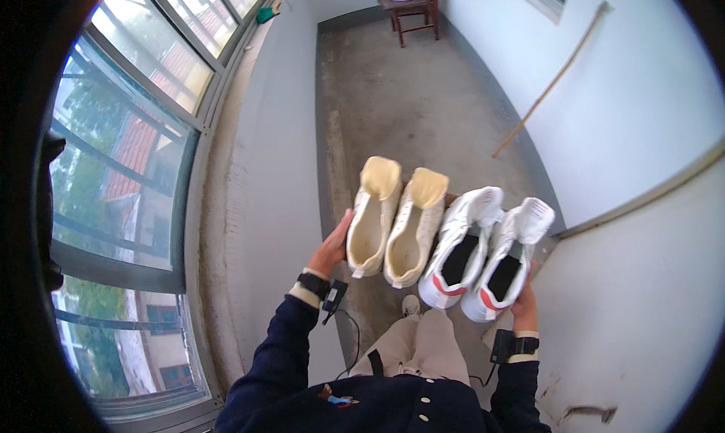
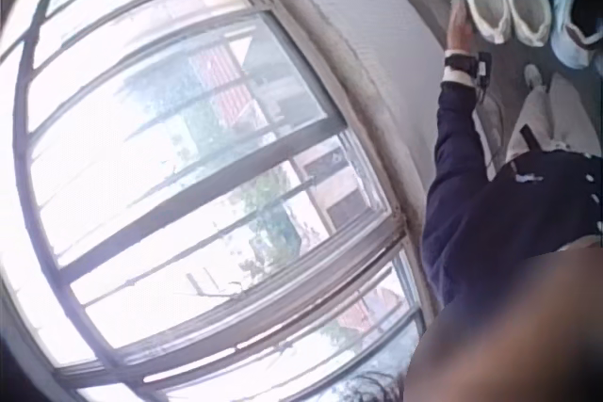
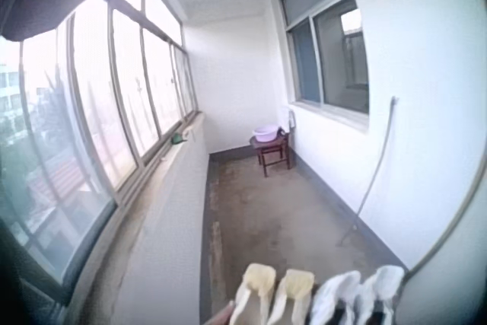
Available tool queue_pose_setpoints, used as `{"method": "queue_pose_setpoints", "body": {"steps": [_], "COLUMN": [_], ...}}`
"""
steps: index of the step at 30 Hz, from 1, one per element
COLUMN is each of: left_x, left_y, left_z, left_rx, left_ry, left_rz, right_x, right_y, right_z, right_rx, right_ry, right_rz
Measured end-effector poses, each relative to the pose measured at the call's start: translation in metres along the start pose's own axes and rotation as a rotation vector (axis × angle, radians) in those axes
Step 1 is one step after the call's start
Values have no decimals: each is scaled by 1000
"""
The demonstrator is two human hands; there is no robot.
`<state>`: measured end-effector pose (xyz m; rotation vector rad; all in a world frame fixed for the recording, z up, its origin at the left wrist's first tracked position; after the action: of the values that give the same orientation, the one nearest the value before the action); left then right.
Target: The person removes clothes from hangers, places them on a bed, and then folds a yellow cloth. They also move shoes on a balcony and handle a broom.
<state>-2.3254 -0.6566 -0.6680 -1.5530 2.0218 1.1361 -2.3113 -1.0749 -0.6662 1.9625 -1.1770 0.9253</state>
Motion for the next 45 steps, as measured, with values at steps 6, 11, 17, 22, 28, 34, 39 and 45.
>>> {"method": "queue_pose_setpoints", "body": {"steps": [6, 11, 17, 22, 28, 34, 39, 45], "left_x": [-3, -4, 9, 3, 5, 12, 11, 6], "left_y": [1, 1, -4, -4, -9, -11, -7, 2], "left_z": [16, 14, 19, 21, 15, 21, 27, 25], "left_rx": [-64, -35, -96, -59, -21, -31, -58, -95], "left_ry": [-78, -114, 7, -61, -24, -2, -17, -7], "left_rz": [58, 25, 96, 20, 57, 89, 96, 148], "right_x": [-5, 4, -4, -14, -13, -30, -30, -34], "right_y": [4, 17, 10, -17, -26, -24, -22, -22], "right_z": [22, 16, 25, -1, 2, 19, 15, 2], "right_rx": [-261, -253, -387, -217, -316, -351, -322, -253], "right_ry": [204, 488, 183, -21, -74, -171, -166, -229], "right_rz": [-38, -14, -50, -143, -199, -383, -338, -366]}}
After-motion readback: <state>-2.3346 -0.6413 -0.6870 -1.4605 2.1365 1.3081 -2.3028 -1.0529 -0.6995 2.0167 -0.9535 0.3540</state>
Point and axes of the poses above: each hand's wrist, its own y-axis away from the middle knuckle, its own z-axis out of the back of the hand, x = y × z, the point moved 8 cm from there along -y, towards the middle knuckle, and after that the axes turned 3 degrees about -y, right-handed, at the moved point
